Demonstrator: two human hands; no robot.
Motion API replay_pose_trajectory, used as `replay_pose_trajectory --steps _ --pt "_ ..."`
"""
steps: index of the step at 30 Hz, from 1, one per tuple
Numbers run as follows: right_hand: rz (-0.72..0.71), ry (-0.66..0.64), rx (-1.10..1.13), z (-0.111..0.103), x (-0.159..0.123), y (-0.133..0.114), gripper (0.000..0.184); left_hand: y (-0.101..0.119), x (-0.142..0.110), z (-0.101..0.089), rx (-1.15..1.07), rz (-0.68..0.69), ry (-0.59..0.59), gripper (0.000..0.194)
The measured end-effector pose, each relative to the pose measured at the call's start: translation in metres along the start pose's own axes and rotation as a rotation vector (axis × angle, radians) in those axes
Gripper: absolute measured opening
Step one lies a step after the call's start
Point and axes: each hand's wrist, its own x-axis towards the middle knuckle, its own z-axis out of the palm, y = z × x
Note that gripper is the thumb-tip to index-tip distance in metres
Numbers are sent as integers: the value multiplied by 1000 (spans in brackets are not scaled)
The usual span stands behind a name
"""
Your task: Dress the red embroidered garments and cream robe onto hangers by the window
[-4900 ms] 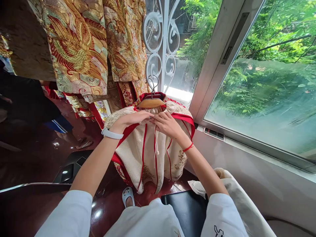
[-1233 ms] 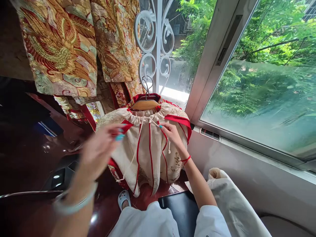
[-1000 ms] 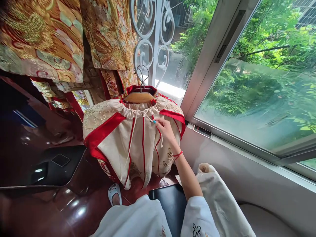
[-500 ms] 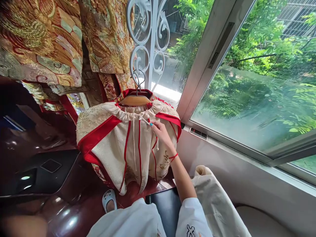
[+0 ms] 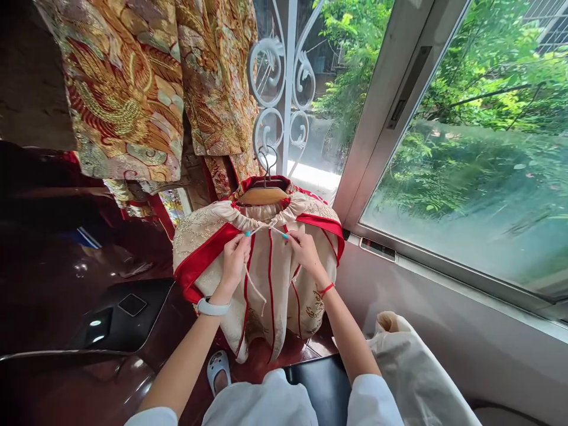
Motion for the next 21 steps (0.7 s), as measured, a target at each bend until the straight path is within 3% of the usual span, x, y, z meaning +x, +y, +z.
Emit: replay_pose_trajectory --steps 8,13,17,21 --pt "-200 147 -232 -40 28 -36 29 56 21 -11 -87 88 4 45" --pt "-101 121 -149 -29 19 -16 29 43 20 -23 -72 -28 9 44" --pt "-118 138 -139 -20 11 -13 28 37 16 -25 -76 -4 -6 42" --pt "-181 94 -221 -26 0 -30 26 50 14 -23 -149 -95 -186 31"
